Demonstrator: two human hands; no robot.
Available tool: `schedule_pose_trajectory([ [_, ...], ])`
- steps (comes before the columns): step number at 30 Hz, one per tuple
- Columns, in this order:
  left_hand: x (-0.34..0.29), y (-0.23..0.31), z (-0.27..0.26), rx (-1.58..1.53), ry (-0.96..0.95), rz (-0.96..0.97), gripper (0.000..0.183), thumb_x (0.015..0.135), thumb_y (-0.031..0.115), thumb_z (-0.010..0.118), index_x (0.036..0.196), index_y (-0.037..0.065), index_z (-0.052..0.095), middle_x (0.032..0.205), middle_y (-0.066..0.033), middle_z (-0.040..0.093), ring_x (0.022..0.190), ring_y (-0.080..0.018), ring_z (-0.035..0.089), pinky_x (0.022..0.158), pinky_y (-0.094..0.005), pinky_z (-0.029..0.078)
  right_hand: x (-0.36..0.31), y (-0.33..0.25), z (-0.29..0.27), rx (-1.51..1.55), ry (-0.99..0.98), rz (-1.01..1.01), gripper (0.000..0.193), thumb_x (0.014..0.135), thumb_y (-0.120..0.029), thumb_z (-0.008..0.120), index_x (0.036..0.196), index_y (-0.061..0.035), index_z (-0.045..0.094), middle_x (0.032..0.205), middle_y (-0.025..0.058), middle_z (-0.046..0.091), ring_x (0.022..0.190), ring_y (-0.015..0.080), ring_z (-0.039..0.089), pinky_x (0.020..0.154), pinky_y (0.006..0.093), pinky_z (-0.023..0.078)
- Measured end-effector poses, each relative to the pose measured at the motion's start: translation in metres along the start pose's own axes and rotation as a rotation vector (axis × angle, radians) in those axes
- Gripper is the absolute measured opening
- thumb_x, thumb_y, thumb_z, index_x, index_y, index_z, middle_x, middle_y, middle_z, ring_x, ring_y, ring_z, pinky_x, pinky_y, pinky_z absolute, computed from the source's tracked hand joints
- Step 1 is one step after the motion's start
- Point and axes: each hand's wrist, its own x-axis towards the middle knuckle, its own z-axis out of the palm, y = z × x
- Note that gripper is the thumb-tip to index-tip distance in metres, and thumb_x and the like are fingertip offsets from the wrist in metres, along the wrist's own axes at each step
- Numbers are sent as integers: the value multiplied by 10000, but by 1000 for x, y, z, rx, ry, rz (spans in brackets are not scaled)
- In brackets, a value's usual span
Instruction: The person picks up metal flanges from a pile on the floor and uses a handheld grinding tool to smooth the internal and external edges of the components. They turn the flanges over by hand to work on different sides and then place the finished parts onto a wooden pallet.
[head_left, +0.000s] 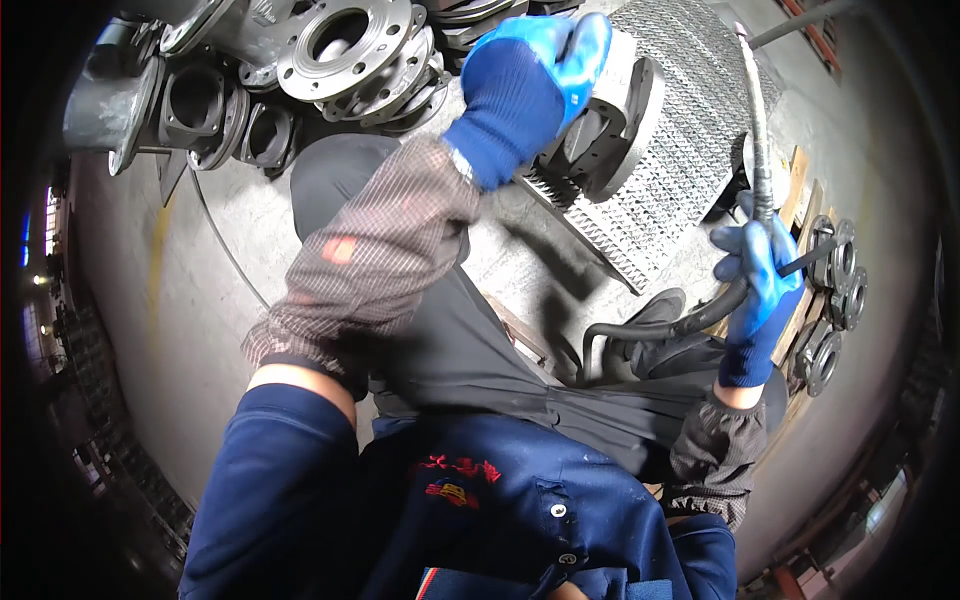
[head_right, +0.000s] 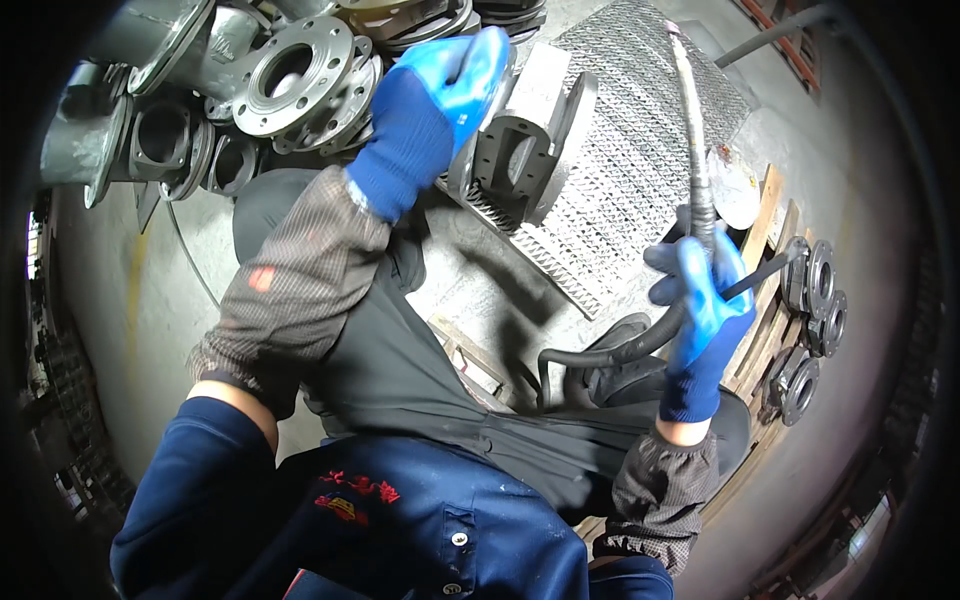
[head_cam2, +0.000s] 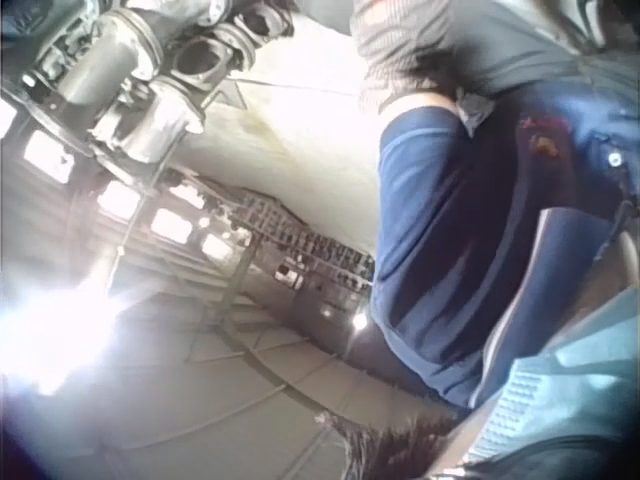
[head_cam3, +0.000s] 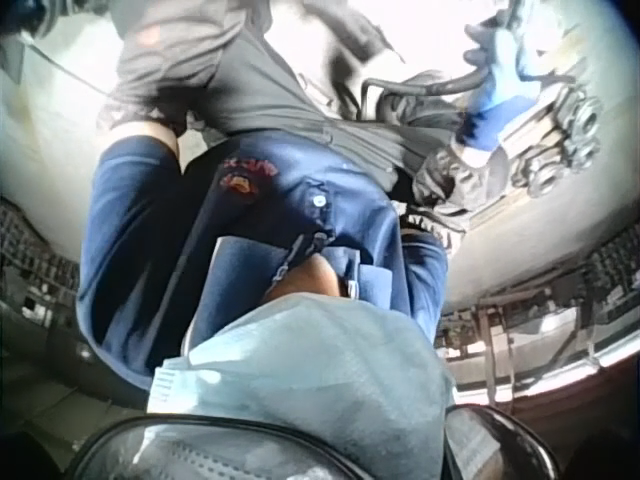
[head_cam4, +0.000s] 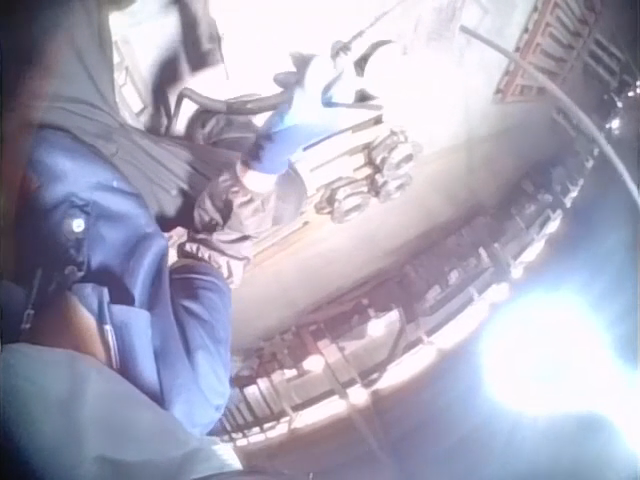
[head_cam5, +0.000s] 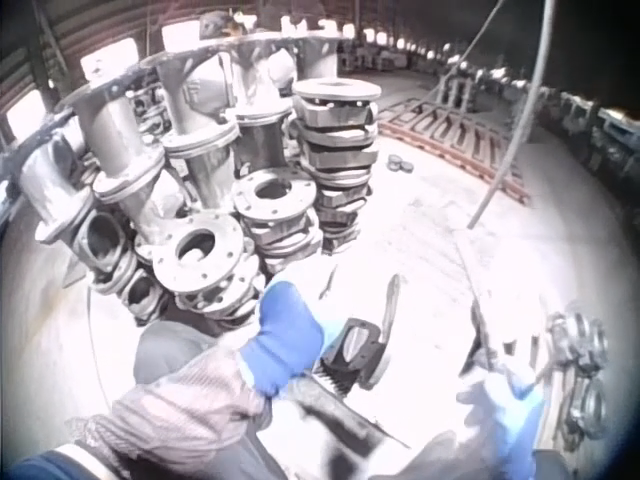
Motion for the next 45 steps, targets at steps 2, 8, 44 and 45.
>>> schedule_pose_trajectory([
  [2, -28, 21, -12, -148, -196, -88, 482, 914, 440, 449, 905, 9, 664, 708, -84, 638, 683, -164, 618, 619, -283, 465, -16, -2, 5, 14, -57, 27, 335, 851, -167, 533, 1126, 23, 559, 735, 90, 648, 510, 82, 515, 498, 194, 415],
  [8, -69, 3, 16, -1116, -362, -329, 430, 933, 374, 441, 999, -15, 612, 851, -69, 630, 741, -73, 534, 687, -227, 465, -38, 20, 29, 131, -548, 163, 421, 781, -34, 667, 1168, 47, 520, 871, 92, 636, 643, 86, 581, 571, 225, 490],
  [44, 12, -58, 41, -1034, -76, -664, 729, 845, 600, 399, 1297, 28, 424, 1302, -183, 428, 1188, -251, 405, 1000, -358, 301, -8, -16, 58, 172, -471, 190, 389, 925, -274, 444, 1185, 2, 532, 753, 87, 645, 463, 85, 494, 455, 200, 400],
  [45, 12, -57, 44, -1066, -134, -619, 764, 826, 613, 396, 1313, 25, 403, 1373, -171, 358, 1269, -230, 310, 1062, -347, 198, -9, -13, 60, 187, -449, 200, 379, 928, -257, 438, 1188, 3, 529, 752, 90, 644, 465, 86, 494, 454, 202, 397],
])
